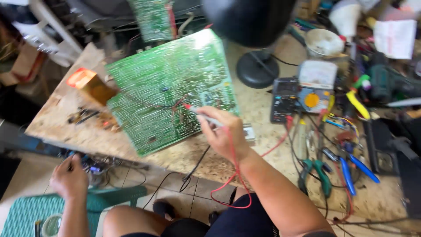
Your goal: Troubleshooting and repairing a large printed circuit board using a multimeter and a soldering iron.
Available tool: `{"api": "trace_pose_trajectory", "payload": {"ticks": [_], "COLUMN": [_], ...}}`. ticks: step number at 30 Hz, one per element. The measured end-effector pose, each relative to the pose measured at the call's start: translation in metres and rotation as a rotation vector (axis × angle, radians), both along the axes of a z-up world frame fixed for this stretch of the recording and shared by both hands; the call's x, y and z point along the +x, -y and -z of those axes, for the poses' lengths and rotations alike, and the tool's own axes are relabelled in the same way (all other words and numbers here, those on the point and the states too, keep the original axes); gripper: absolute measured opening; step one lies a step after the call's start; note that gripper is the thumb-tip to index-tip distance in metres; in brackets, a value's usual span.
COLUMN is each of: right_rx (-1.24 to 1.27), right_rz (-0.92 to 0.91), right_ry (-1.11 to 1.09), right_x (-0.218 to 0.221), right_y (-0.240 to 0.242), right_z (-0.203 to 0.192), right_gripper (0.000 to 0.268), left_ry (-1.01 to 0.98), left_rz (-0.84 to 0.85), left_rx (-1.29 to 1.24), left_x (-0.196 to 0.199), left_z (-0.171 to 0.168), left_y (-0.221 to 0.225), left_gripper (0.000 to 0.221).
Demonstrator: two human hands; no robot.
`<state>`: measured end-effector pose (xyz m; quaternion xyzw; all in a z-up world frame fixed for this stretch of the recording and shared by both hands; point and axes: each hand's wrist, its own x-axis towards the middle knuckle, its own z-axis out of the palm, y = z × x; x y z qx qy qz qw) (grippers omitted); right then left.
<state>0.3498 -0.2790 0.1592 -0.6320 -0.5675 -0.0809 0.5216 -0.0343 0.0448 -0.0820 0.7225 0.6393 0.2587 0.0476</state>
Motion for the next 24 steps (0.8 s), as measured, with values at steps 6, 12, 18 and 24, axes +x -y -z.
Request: {"api": "trace_pose_trajectory", "payload": {"ticks": [6,12,18,24], "right_rx": [-0.033,-0.043,-0.039,-0.035], "right_rz": [0.031,0.066,0.057,0.053], "right_ry": [0.044,0.065,0.06,0.06], "right_x": [0.003,0.002,0.002,0.002], "right_y": [0.003,0.004,0.003,0.003], "right_z": [0.001,-0.003,-0.001,0.0], "right_gripper": [0.015,0.014,0.018,0.017], "left_ry": [0.054,0.138,0.227,0.23], "left_rz": [0.045,0.127,0.147,0.131], "left_rx": [-0.087,-0.171,-0.286,-0.319], "left_x": [0.007,0.004,0.01,0.007], "left_z": [-0.029,-0.042,-0.071,-0.07], "left_y": [0.015,0.02,0.031,0.026], "left_gripper": [0.039,0.034,0.037,0.036]}}
